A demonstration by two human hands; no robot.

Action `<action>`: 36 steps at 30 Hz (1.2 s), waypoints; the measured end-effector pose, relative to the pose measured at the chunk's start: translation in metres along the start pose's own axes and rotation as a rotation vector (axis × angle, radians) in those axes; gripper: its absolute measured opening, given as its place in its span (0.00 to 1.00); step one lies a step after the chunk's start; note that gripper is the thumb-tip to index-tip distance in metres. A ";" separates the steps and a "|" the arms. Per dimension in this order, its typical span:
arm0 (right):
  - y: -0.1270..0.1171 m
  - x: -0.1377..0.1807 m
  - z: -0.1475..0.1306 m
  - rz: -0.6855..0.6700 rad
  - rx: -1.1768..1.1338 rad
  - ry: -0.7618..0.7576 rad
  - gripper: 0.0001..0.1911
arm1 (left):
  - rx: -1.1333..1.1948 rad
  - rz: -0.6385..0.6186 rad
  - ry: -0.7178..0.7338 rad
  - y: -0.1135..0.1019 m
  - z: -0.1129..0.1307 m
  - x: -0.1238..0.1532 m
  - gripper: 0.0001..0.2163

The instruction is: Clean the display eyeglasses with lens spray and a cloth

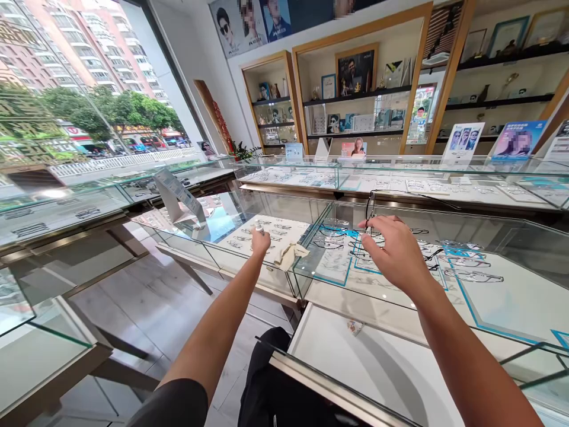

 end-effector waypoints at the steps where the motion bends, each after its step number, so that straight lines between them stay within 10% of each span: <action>1: -0.002 0.000 0.001 0.004 0.000 0.004 0.13 | 0.011 0.027 -0.027 -0.001 0.003 0.002 0.20; 7: -0.010 -0.003 0.007 -0.001 -0.016 0.020 0.13 | 0.189 0.087 0.053 0.007 0.070 0.023 0.14; 13: -0.015 -0.002 0.009 0.013 -0.037 0.034 0.12 | 0.453 -0.168 0.323 0.044 0.184 0.086 0.11; 19: -0.023 0.001 0.003 -0.024 -0.040 0.008 0.11 | 0.942 -0.926 0.375 0.060 0.259 0.189 0.36; 29: -0.019 0.001 0.005 -0.097 -0.260 0.087 0.13 | 0.926 -1.460 0.181 0.057 0.266 0.230 0.42; 36: -0.002 -0.002 0.004 -0.217 -0.569 0.138 0.13 | 0.790 -1.253 0.323 0.090 0.247 0.214 0.41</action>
Point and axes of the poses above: each hand's wrist, its own x-axis away from the middle knuckle, its own y-axis out of the palm, z = x × y, the point moved 5 cm from there along -x, towards the middle knuckle, and after that the axes turned 1 degree about -y, right-handed, at the moved point
